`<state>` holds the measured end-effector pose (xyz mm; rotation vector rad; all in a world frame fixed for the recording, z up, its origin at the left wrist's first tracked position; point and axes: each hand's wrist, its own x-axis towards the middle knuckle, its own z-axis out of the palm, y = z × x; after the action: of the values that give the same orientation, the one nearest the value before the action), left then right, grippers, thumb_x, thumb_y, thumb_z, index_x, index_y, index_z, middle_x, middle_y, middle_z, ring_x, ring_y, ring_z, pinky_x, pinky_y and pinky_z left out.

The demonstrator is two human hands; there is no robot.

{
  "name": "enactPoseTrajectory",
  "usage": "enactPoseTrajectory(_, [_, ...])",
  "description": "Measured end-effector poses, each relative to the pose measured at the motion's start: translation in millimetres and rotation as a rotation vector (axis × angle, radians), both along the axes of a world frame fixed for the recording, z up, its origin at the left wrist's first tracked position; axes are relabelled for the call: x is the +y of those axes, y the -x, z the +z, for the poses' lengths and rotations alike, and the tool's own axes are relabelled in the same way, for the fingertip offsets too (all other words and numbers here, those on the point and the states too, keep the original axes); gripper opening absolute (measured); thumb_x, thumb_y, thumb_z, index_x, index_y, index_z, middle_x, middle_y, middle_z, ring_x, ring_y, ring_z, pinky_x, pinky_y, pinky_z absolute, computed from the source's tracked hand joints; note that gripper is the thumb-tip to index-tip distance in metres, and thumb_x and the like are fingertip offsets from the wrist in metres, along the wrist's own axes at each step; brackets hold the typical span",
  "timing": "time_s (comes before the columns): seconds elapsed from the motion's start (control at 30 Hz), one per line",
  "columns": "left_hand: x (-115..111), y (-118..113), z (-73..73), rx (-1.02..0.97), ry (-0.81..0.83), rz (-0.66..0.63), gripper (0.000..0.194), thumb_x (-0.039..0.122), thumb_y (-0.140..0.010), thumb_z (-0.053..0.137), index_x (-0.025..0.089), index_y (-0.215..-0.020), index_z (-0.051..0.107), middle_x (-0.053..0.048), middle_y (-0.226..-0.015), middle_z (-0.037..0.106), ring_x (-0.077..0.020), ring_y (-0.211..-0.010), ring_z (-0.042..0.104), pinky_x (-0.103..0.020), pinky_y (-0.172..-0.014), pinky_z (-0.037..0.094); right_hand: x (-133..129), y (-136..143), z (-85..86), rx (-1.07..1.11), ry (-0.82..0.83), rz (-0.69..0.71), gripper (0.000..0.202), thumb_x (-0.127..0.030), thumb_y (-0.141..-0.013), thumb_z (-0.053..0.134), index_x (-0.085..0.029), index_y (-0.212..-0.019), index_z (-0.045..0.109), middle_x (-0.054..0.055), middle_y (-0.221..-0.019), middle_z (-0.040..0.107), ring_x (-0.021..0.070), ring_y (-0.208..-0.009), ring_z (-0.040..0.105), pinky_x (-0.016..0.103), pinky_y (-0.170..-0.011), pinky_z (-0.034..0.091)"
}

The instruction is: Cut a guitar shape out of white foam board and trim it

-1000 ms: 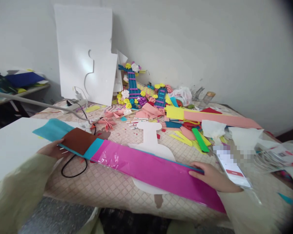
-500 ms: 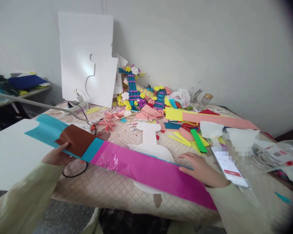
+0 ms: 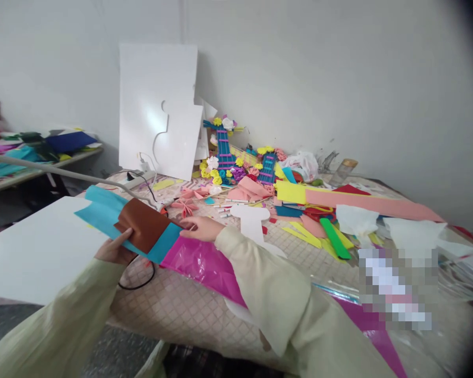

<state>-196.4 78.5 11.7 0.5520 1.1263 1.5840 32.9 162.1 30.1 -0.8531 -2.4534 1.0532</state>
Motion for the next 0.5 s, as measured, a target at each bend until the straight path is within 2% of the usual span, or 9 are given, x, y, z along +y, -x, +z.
enactPoseTrajectory(0.1, [-1.7,1.0,4.5,0.006,-0.023,0.016,0.033,0.005,-0.061,0.068,0.018,-0.091,0.064,0.000,-0.078,0.072,-0.0232,-0.077,0.067,-0.026,-0.063,0.058,3.5,13.3,3.0,0.059,0.002,-0.036,0.024,-0.032,-0.078,0.057,-0.015,-0.094,0.059,0.003,-0.087,0.063,0.0115,-0.077,0.057,0.022,-0.069,0.043])
enactPoseTrajectory(0.17, [-1.7,2.0,6.2,0.009,-0.032,0.018,0.036,0.006,-0.060,0.069,0.019,-0.092,0.064,0.001,-0.079,0.072,-0.0236,-0.084,0.065,-0.025,-0.065,0.058,4.9,16.9,4.2,0.079,-0.001,-0.075,0.016,-0.026,-0.076,0.058,-0.013,-0.085,0.059,0.002,-0.082,0.061,0.0114,-0.075,0.056,0.022,-0.069,0.042])
enactPoseTrajectory(0.23, [-0.6,2.3,6.7,0.004,-0.037,0.017,0.032,0.014,-0.063,0.070,0.020,-0.094,0.064,0.000,-0.084,0.072,-0.0250,-0.098,0.059,-0.025,-0.069,0.057,6.4,17.8,4.9,0.085,0.000,-0.095,0.010,-0.022,-0.075,0.058,-0.013,-0.079,0.057,0.002,-0.079,0.060,0.0112,-0.074,0.054,0.022,-0.069,0.040])
enactPoseTrajectory(0.3, [1.6,1.8,6.3,-0.009,-0.043,0.016,0.029,0.030,-0.070,0.065,0.022,-0.097,0.064,0.000,-0.094,0.070,-0.0249,-0.114,0.047,-0.027,-0.077,0.054,8.0,16.8,5.9,0.078,0.007,-0.086,0.008,-0.021,-0.075,0.058,-0.013,-0.075,0.056,0.001,-0.077,0.058,0.0112,-0.072,0.053,0.023,-0.068,0.039])
enactPoseTrajectory(0.37, [4.0,0.2,5.9,-0.022,-0.057,0.013,0.036,0.045,-0.073,0.058,0.023,-0.102,0.062,0.000,-0.106,0.066,-0.0236,-0.123,0.036,-0.031,-0.087,0.049,9.3,14.7,7.6,0.060,0.022,-0.050,0.008,-0.021,-0.076,0.056,-0.013,-0.075,0.055,0.000,-0.076,0.057,0.0108,-0.070,0.052,0.022,-0.066,0.039])
enactPoseTrajectory(0.43, [5.9,-1.9,6.1,-0.029,-0.069,0.012,0.042,0.051,-0.073,0.055,0.025,-0.106,0.060,0.000,-0.115,0.061,-0.0232,-0.125,0.031,-0.034,-0.094,0.042,10.0,12.4,9.5,0.034,0.038,0.002,0.009,-0.022,-0.077,0.055,-0.013,-0.076,0.055,-0.001,-0.075,0.057,0.0102,-0.068,0.052,0.022,-0.065,0.039])
enactPoseTrajectory(0.5, [6.9,-3.9,6.9,-0.033,-0.068,0.016,0.042,0.050,-0.073,0.055,0.025,-0.107,0.060,0.000,-0.116,0.061,-0.0240,-0.125,0.033,-0.038,-0.098,0.038,10.0,10.5,11.0,0.004,0.050,0.049,0.011,-0.024,-0.077,0.056,-0.013,-0.078,0.055,-0.001,-0.074,0.056,0.0100,-0.066,0.051,0.022,-0.063,0.038])
